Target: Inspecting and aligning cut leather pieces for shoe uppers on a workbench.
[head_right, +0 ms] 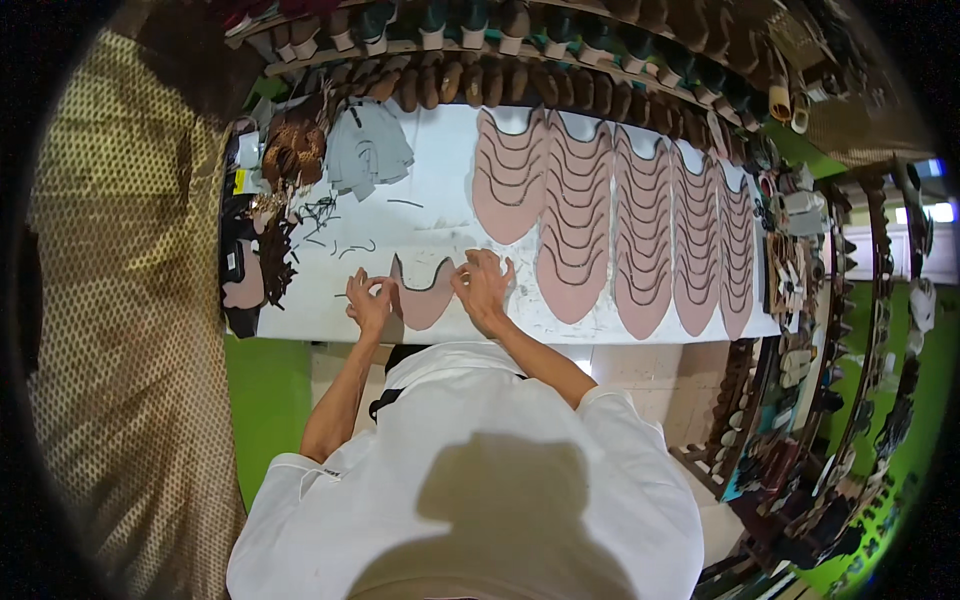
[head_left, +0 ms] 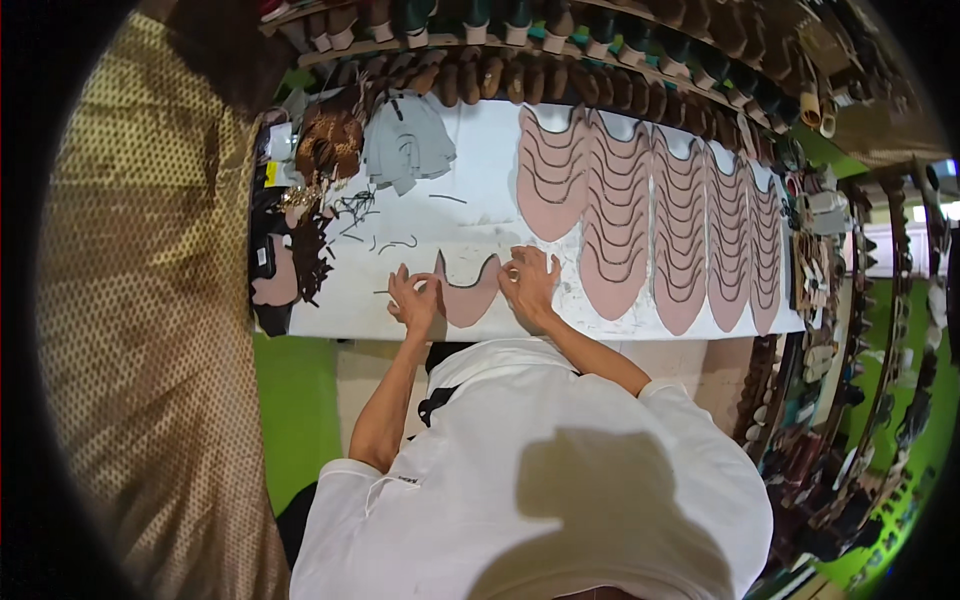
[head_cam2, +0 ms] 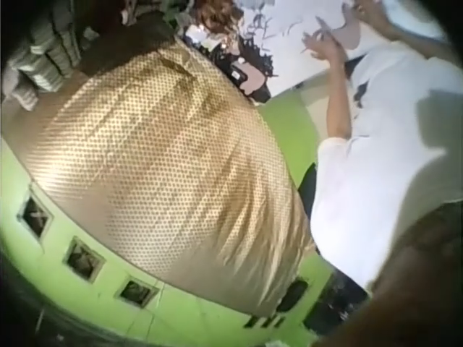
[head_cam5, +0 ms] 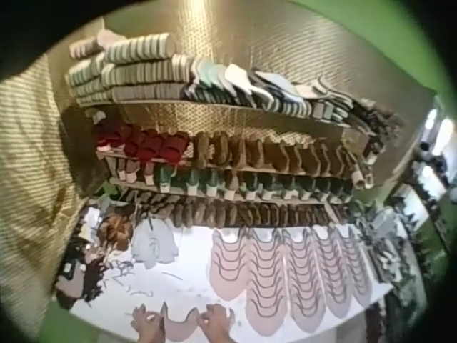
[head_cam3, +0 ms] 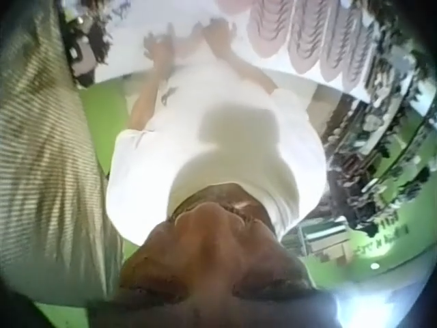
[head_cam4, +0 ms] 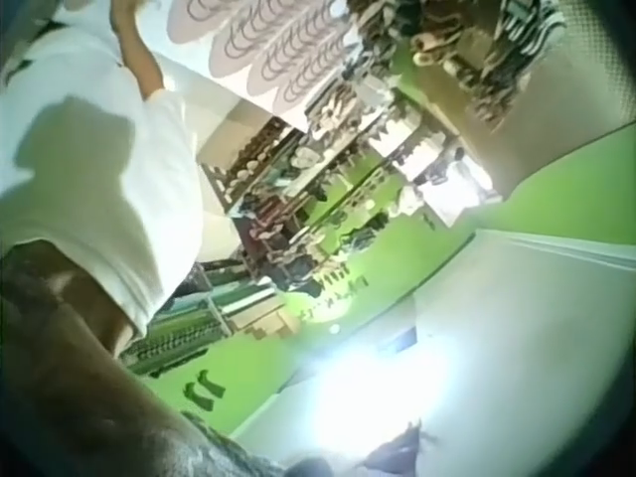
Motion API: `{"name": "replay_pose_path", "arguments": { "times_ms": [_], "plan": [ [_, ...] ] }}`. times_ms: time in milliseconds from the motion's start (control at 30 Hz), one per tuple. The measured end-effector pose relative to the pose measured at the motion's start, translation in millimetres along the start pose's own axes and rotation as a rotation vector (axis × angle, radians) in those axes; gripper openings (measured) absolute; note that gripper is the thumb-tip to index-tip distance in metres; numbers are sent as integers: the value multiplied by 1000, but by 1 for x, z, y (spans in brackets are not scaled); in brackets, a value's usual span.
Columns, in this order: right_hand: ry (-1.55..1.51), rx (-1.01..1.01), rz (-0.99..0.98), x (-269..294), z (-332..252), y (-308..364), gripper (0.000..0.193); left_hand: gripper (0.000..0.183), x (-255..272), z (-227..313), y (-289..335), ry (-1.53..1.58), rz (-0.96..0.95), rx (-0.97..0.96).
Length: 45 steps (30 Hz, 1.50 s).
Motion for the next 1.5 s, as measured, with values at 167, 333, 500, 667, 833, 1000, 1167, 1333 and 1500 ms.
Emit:
{"name": "replay_pose_path", "arguments": {
  "times_ms": [167,333,500,667,833,1000,1167,1333,1500],
  "plan": [
    [-10,-133,105,38,24,6,19,21,-19,20,0,193,-156,-41],
    [65,-212,174,74,60,-3,18,22,-59,60,-7,206,-281,-173],
    [78,-209,248,98,92,-31,19,23,-86,113,-21,199,-308,-208],
    [80,-232,274,106,121,-65,23,22,-101,151,-42,135,-290,-199],
    [92,-245,266,105,131,-90,24,20,-108,166,-55,94,-282,-187],
    [122,-242,298,102,143,-104,18,19,-115,182,-63,57,-313,-155],
    [194,-261,242,101,134,-110,20,20,-121,182,-66,-62,-264,-175],
    [248,-159,313,97,114,-104,29,28,-114,174,-61,-79,-181,-250],
    [239,-10,275,77,75,-99,26,39,-98,149,-49,-78,-117,-359]
  ]
}}
Point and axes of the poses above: each hand's wrist, its own y-axis away from the middle knuckle, its own x-axis out of the back of the hand, z = x × y, the point moved 4 cm from there along -y, towards the middle knuckle, and after that the axes turned 1 degree about x, right-handed, at the moved point
